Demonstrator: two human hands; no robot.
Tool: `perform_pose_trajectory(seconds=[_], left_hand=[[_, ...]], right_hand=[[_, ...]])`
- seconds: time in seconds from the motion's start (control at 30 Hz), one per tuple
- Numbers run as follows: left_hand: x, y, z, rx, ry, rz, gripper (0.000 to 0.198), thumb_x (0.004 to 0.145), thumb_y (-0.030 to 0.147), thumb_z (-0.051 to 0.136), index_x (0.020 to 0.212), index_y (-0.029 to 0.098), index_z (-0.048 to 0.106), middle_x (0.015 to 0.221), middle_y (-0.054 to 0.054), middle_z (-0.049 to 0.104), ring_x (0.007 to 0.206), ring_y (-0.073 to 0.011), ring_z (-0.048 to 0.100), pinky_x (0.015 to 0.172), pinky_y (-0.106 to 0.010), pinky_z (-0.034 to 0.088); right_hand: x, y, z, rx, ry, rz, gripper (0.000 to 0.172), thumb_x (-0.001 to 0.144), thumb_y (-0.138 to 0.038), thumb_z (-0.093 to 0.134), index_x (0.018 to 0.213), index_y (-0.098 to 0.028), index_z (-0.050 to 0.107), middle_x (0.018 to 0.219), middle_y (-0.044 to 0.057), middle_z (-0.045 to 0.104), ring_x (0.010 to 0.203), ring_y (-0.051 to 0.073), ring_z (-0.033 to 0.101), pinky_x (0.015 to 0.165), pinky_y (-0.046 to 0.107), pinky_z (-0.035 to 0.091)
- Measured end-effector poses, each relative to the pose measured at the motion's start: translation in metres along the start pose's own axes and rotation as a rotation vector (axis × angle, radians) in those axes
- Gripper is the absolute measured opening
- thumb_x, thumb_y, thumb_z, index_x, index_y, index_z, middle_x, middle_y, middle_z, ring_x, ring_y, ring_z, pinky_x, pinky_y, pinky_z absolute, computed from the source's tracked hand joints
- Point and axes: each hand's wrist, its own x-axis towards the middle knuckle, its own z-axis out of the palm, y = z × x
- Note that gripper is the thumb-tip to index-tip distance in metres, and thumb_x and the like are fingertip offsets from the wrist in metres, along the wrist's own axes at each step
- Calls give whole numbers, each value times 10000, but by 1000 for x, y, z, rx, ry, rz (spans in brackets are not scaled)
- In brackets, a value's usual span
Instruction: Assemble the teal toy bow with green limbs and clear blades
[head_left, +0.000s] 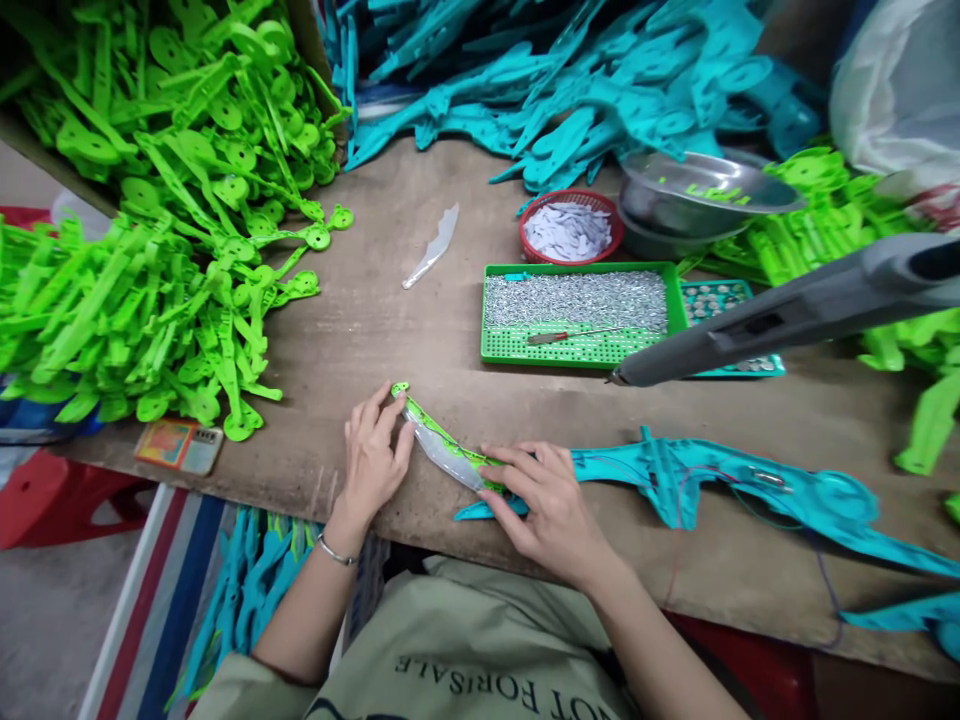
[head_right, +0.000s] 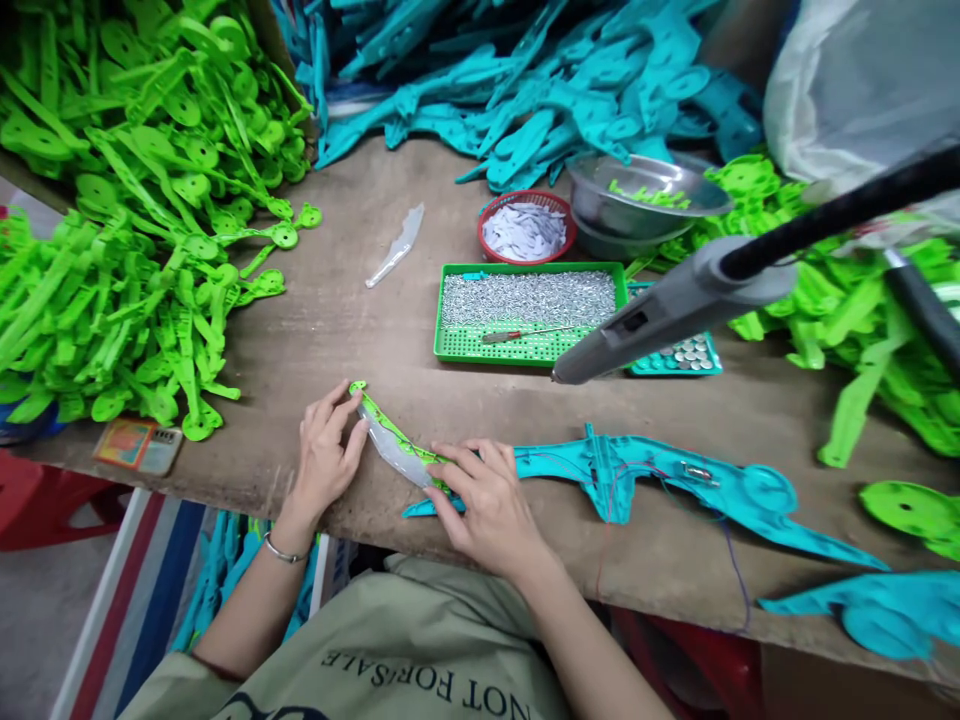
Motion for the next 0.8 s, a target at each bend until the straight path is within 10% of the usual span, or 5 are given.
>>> perform_pose_trajectory(seconds=[0.23,0.47,0.8], left_hand=[[-3,-7,3,-138,35,13,367,987,344,509,1323,227,599,1386,-151,587,1295,-288,540,1065,-523,447],[17,-26,-8,-284,65,-88,320,969,359,516,1227,213,637,1303,-129,636,1097,-229,670,893,-399,583],[153,-74,-10,3,22,-31,305,880,174,518,1158,137,638,1238,-159,670,1203,-298,595,1117,-529,414]], right_hand=[[-1,-5,-1,-63,53,-51,164,927,-236,623,1076,-191,677,1174,82,735,1008,238,625,888,419,444],[-36,0,-13,-87,402,-74,354,881,-117,654,1226,-183,610,1155,130,707,1033,241,670,866,399,526],[-74,0,-1,-173,436,-10,273,873,-67,671,1138,-124,643,1018,120,717,946,219,673,823,368,553]])
